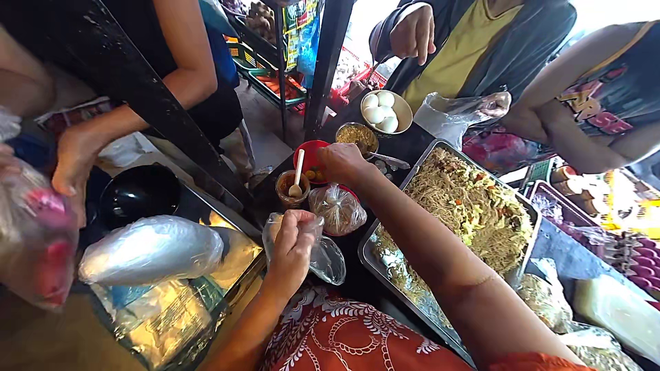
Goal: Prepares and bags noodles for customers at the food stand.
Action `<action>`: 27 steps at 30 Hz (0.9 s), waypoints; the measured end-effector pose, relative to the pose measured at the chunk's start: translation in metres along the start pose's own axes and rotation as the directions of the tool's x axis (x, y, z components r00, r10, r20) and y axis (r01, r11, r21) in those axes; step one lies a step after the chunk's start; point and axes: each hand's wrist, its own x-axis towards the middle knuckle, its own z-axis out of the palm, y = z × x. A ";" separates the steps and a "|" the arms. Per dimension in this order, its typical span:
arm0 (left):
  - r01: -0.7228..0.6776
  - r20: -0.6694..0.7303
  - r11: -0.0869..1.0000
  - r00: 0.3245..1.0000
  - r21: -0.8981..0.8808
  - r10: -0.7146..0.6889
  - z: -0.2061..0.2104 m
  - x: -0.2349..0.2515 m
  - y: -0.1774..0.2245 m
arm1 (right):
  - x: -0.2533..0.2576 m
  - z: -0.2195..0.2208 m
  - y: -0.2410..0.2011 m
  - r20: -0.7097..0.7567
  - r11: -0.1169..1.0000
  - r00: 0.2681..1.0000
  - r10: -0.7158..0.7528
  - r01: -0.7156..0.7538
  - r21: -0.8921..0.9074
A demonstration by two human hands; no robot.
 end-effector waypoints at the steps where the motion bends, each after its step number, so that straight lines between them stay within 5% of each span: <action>1: -0.017 -0.017 0.999 1.000 0.031 0.017 -0.001 -0.001 -0.003 | 0.000 0.001 0.002 -0.017 1.000 1.000 -0.008 0.008 0.017; 7: -0.264 -0.099 0.809 0.925 0.526 0.366 0.001 -0.004 -0.012 | -0.015 0.003 0.030 -0.280 0.912 0.960 0.004 0.112 0.395; 10: -0.332 -0.047 0.702 0.886 0.630 0.461 0.004 0.000 -0.017 | -0.033 0.011 0.045 -0.403 0.717 0.912 0.079 0.229 0.658; 14: -0.473 0.081 0.601 0.824 0.644 0.561 0.012 0.001 -0.031 | -0.043 0.023 0.051 -0.329 0.611 0.923 0.200 0.145 0.778; 17: -0.493 0.174 0.604 0.843 0.626 0.508 0.011 -0.008 -0.023 | -0.038 0.025 0.047 -0.383 0.695 0.901 0.202 0.143 0.704; 20: -0.456 0.258 0.575 0.882 0.680 0.394 0.004 -0.013 -0.011 | -0.021 0.018 0.034 -0.424 0.849 0.905 0.046 0.188 0.494; 24: -0.408 0.252 0.454 0.896 0.793 0.365 -0.005 -0.015 -0.002 | 0.004 0.007 0.013 -0.185 0.965 0.970 -0.157 0.190 0.178; 27: -0.377 0.206 0.389 0.886 0.841 0.414 -0.009 -0.014 -0.001 | 0.011 0.003 0.003 -0.019 0.988 0.991 -0.136 0.137 0.078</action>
